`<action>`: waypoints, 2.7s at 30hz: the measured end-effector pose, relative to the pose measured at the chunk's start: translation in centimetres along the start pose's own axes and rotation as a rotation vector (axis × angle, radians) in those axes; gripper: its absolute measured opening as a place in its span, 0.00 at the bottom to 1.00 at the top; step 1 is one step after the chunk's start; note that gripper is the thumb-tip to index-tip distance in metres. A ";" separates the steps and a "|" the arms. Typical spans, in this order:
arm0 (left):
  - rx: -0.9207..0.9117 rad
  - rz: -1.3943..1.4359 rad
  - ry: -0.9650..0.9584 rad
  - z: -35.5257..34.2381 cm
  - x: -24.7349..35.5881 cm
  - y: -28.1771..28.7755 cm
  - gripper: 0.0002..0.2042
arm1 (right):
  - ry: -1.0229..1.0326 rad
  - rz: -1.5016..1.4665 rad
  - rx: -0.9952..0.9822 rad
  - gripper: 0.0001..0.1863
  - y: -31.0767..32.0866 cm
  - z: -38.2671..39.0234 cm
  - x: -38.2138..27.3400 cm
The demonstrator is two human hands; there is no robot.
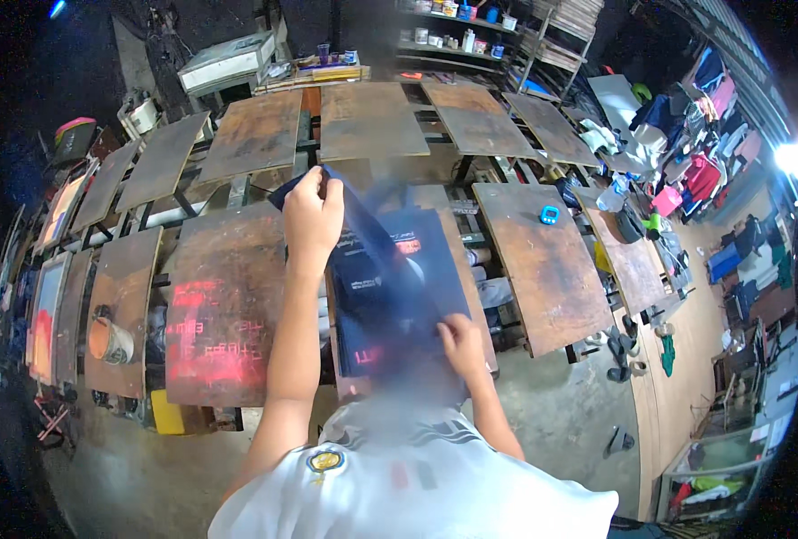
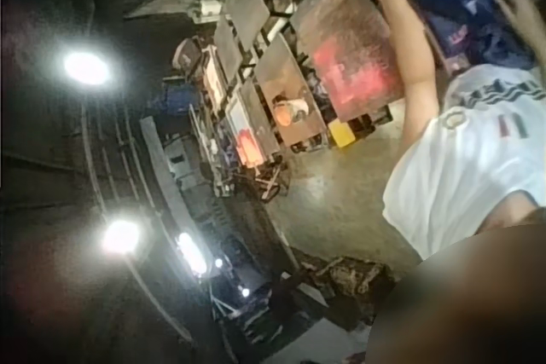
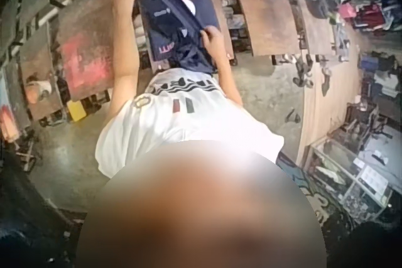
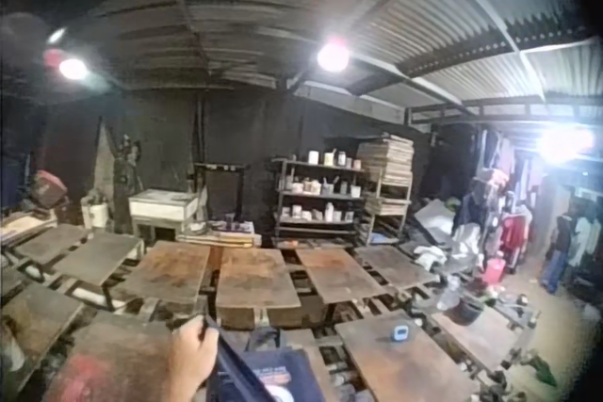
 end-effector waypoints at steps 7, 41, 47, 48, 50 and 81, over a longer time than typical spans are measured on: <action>-0.063 -0.004 -0.220 -2.6 2.8 -0.1 0.12 | -0.054 0.015 0.434 0.08 5.9 -4.0 0.7; -0.216 0.449 0.748 31.6 -17.2 8.0 0.23 | -0.307 -0.117 0.341 0.05 5.8 9.9 7.7; -0.041 0.397 0.911 29.5 -16.1 8.5 0.13 | -0.437 -0.151 0.240 0.09 6.9 9.0 9.0; -0.037 0.388 0.916 29.7 -16.5 8.0 0.13 | -0.516 -0.154 0.173 0.09 6.9 8.7 9.8; 0.006 0.201 0.731 30.3 -16.7 7.5 0.12 | -0.343 -0.117 0.112 0.07 7.4 7.3 10.0; 0.147 0.007 0.564 31.6 -3.8 -3.7 0.09 | -0.425 -0.712 -0.965 0.15 9.1 0.4 11.7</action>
Point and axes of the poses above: each hand's wrist, its own z-axis away from the middle knuckle, its own y-axis out of the back of the hand, x = y × z, the point moved 2 cm from there along -z, towards the middle knuckle, and after that the axes turned 6 degrees about x, right-handed, at the moved point
